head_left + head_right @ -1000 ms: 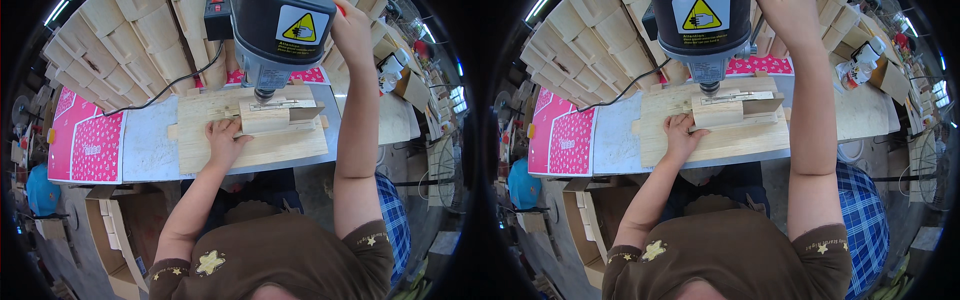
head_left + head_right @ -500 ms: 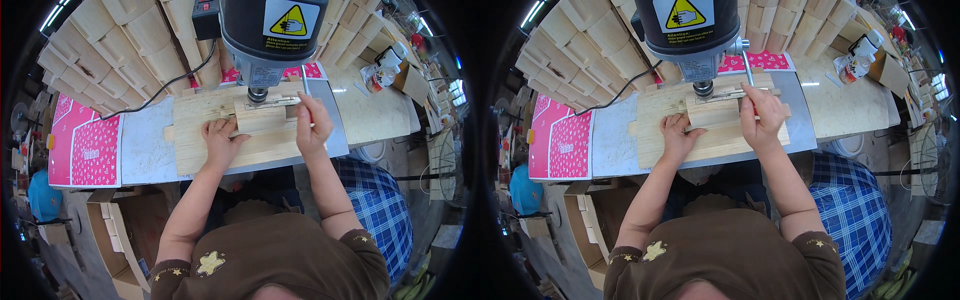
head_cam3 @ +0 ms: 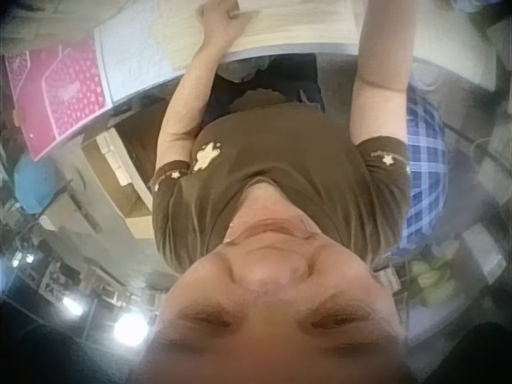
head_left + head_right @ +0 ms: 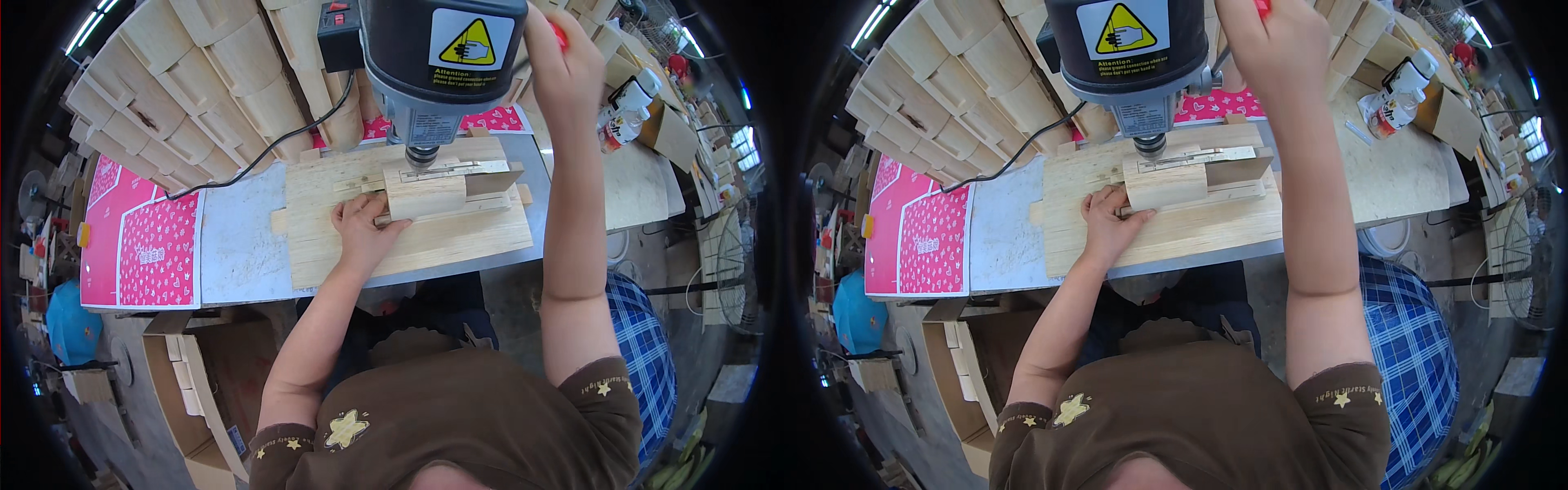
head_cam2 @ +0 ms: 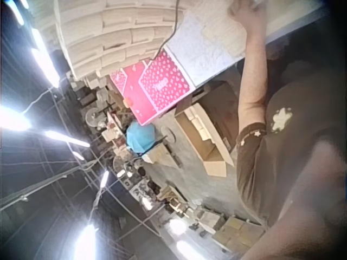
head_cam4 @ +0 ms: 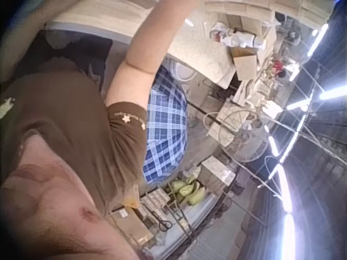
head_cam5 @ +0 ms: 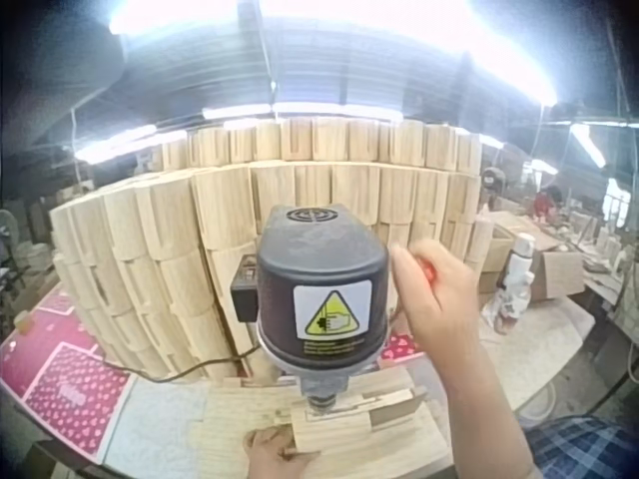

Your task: Drilling a hole and inserting metal components into cylindrical wooden blocks using a drilling machine jig.

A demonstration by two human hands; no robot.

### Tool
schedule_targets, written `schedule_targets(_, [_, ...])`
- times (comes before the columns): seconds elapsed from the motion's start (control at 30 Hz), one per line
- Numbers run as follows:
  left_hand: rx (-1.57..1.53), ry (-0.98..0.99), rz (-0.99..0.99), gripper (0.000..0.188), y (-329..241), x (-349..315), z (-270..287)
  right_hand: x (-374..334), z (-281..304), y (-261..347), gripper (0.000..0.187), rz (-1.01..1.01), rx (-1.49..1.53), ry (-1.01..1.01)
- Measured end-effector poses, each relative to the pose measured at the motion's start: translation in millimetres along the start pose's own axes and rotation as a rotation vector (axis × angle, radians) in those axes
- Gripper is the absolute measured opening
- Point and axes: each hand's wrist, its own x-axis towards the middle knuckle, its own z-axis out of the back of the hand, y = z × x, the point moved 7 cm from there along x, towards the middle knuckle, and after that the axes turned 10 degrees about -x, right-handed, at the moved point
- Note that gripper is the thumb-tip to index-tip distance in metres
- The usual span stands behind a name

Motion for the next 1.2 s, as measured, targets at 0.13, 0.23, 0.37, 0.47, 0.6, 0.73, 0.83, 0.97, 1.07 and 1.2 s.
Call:
schedule_targets(0.13, [-0.172, 0.072, 0.031, 0.042, -10.9, 8.6, -11.5, 28.0, -26.6, -35.3, 0.033, -0.167, -0.034, 0.047])
schedule_targets(0.23, [-0.238, 0.024, 0.033, 0.039, -0.3, 4.1, -5.3, -14.2, -24.8, -23.5, 0.027, -0.127, 0.080, 0.151])
schedule_targets(0.37, [-0.269, -0.075, -0.049, 0.034, -13.1, 4.1, 2.0, -105.3, -27.9, -67.7, 0.022, -0.005, 0.125, 0.591])
schedule_targets(0.47, [-0.244, -0.077, -0.053, 0.032, -12.4, 4.7, 4.1, -152.1, -30.9, -71.0, 0.021, 0.011, -0.010, 0.684])
schedule_targets(0.6, [-0.133, -0.057, -0.160, 0.032, -14.3, -3.7, 28.2, -162.3, -41.0, -71.8, 0.021, 0.042, -0.191, 0.739])
schedule_targets(0.73, [-0.107, -0.129, -0.161, 0.031, 1.5, -33.7, 82.2, -164.4, -39.3, -70.1, 0.022, 0.066, -0.151, 0.769])
schedule_targets(0.83, [-0.269, -0.166, -0.124, 0.026, 16.7, -50.1, 128.2, -165.9, -31.2, -68.9, 0.023, 0.083, -0.151, 0.742])
schedule_targets(0.97, [-0.715, -0.231, 0.466, 0.022, 42.4, -65.0, 148.2, -172.1, -31.8, -50.1, 0.024, 0.097, -0.029, 0.729])
schedule_targets(1.07, [-0.919, -0.295, 0.671, 0.028, 23.8, -63.1, 133.3, -176.8, -32.6, -38.5, 0.024, 0.107, 0.026, 0.726])
schedule_targets(1.2, [-0.747, -0.116, 0.755, 0.033, 19.3, -60.9, 113.3, -177.0, -34.5, -36.3, 0.025, 0.115, 0.033, 0.746])
